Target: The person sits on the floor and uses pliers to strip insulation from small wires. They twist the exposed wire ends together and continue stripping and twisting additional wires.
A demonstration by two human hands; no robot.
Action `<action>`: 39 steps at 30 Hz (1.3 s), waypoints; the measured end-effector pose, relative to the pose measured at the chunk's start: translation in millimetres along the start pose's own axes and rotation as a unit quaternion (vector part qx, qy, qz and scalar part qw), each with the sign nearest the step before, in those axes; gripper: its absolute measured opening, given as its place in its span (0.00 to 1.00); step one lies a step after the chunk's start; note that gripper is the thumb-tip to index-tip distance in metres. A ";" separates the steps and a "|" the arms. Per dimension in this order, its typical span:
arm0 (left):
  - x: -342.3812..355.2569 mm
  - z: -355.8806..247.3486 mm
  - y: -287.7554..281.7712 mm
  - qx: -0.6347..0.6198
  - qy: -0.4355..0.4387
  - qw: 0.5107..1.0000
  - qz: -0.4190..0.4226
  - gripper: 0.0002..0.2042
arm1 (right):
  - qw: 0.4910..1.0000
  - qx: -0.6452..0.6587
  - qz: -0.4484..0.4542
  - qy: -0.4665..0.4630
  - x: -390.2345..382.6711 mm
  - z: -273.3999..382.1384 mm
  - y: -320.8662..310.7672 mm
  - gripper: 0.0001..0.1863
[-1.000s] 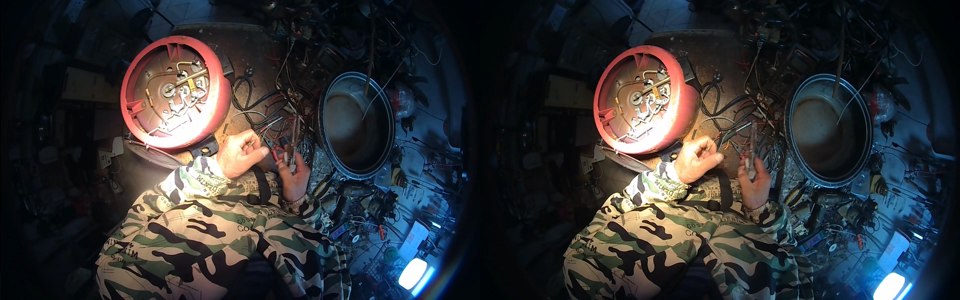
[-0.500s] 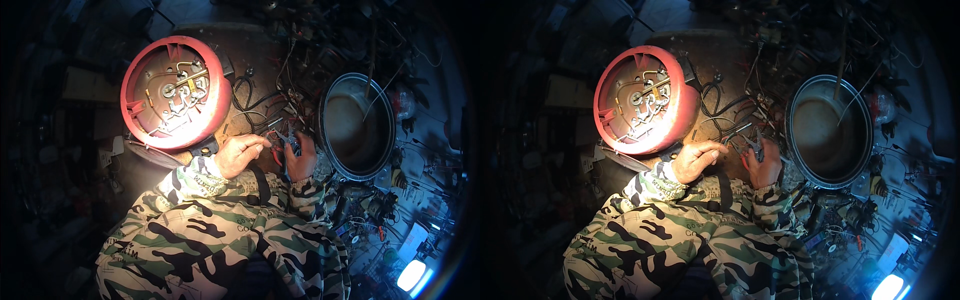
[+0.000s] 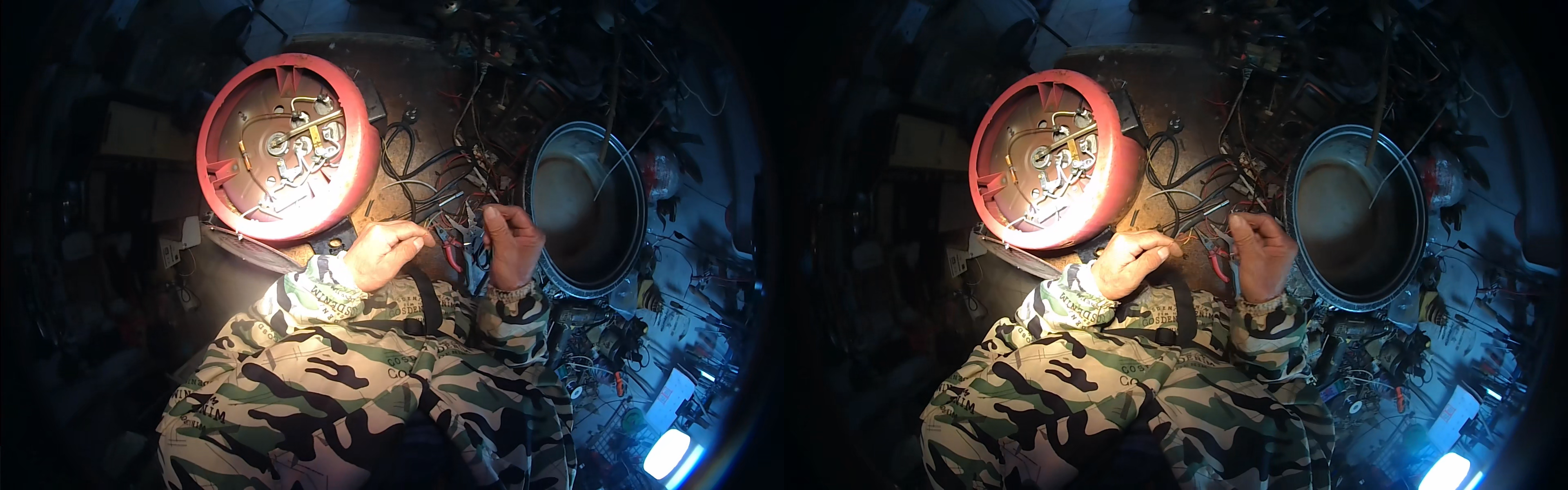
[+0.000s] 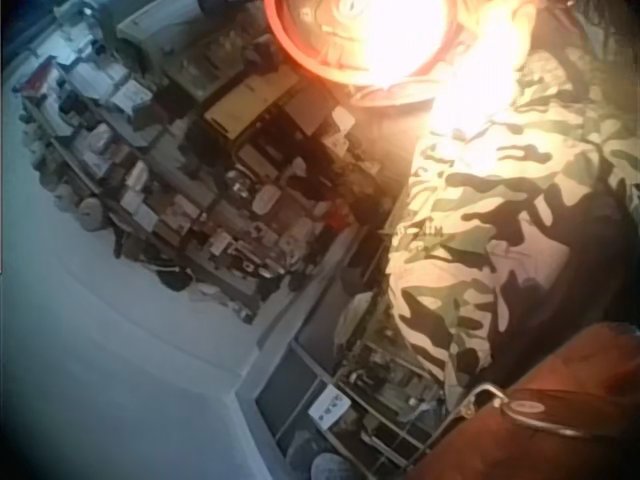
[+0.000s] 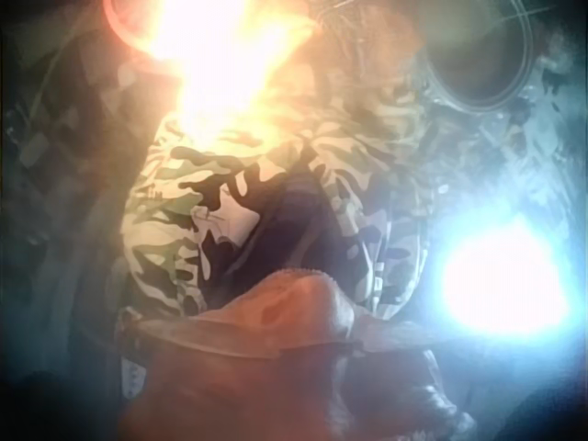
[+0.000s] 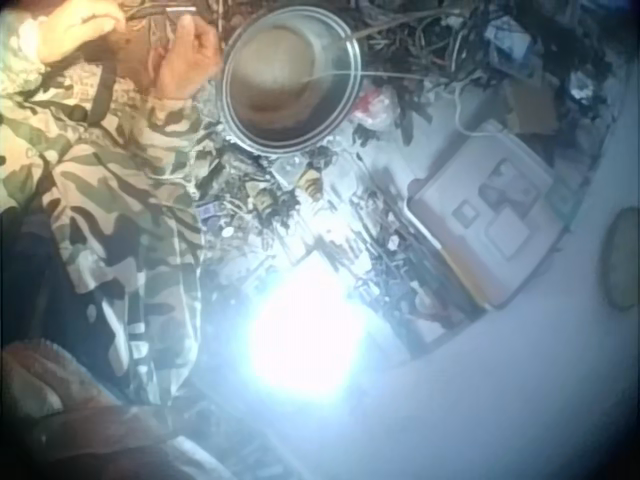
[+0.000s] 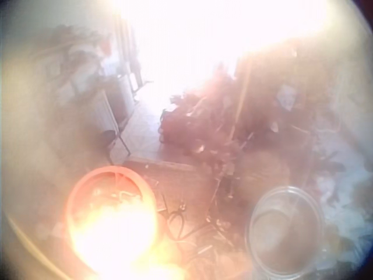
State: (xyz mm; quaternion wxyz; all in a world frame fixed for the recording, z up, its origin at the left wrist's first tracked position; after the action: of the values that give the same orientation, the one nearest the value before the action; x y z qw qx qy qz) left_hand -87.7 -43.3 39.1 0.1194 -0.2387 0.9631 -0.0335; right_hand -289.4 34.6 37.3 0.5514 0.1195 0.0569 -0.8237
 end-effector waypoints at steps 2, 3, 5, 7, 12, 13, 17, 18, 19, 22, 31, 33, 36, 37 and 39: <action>-3.2 1.3 -2.3 -0.074 -0.051 0.996 0.025 0.14 | 0.990 -0.137 0.001 -0.023 5.2 -8.1 -16.1 0.07; -2.9 1.4 -3.3 -0.099 -0.058 0.993 0.029 0.14 | 0.974 -0.224 0.006 -0.030 5.6 -12.8 -16.2 0.08; -1.6 1.3 -3.6 -0.149 -0.072 0.985 0.039 0.14 | 0.919 -0.393 0.015 -0.042 2.1 -16.3 -14.1 0.08; -0.9 1.8 -1.9 -0.095 -0.051 0.994 0.032 0.14 | 0.983 -0.167 0.067 0.023 -5.8 -14.5 -2.1 0.11; 1.6 5.9 -0.1 0.000 0.011 0.999 0.031 0.12 | 0.966 0.089 0.240 0.026 -3.1 -15.5 17.8 0.18; -0.6 5.2 -0.9 0.015 0.009 0.999 0.031 0.12 | 0.960 0.074 0.270 0.025 -1.3 -15.3 21.5 0.18; -1.4 0.4 0.1 0.088 0.031 0.996 0.009 0.10 | 0.955 -0.120 0.263 -0.066 0.9 -0.3 25.7 0.11; -1.1 -2.1 -0.9 0.098 0.024 0.995 0.020 0.09 | 0.962 -0.100 0.251 -0.049 -0.2 -5.3 25.5 0.10; 1.0 -3.9 0.9 0.100 0.024 0.994 0.034 0.08 | 0.968 -0.088 0.234 -0.027 -4.2 -9.9 22.0 0.08; -4.4 -2.5 -0.6 0.154 0.042 0.987 0.004 0.08 | 0.971 -0.094 0.220 0.002 -10.5 -20.7 22.6 0.06; -7.6 -6.9 5.6 0.266 0.091 0.957 -0.071 0.07 | 0.994 0.019 0.093 0.059 -21.4 -34.7 27.9 0.16; -8.0 -5.6 6.9 0.263 0.099 0.957 -0.071 0.07 | 0.989 0.074 0.069 0.107 -22.5 -35.7 30.5 0.17; -4.4 -0.3 9.4 0.248 0.124 0.959 -0.056 0.08 | 0.983 0.109 0.054 0.135 -24.1 -31.0 33.2 0.18; -3.6 -1.0 9.7 0.243 0.131 0.960 -0.049 0.08 | 0.987 0.096 0.061 0.115 -24.4 -33.8 32.2 0.18; -3.9 0.2 8.7 0.215 0.126 0.968 -0.038 0.09 | 0.991 0.077 0.078 0.082 -26.7 -34.7 27.5 0.16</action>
State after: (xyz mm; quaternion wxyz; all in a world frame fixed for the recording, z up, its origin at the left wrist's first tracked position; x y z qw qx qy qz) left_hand -88.3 -33.8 38.7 0.0439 -0.2373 0.9309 -0.2742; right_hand -249.7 55.7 11.8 0.5965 0.2329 0.0293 -0.7675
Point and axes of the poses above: each hand's wrist, its own x-axis towards the middle knuckle, its own y-axis out of the palm, z = x × y, the point moved 2 cm from there along x, towards the middle knuckle, and after that the axes turned 10 degrees about z, right-handed, at the moved point
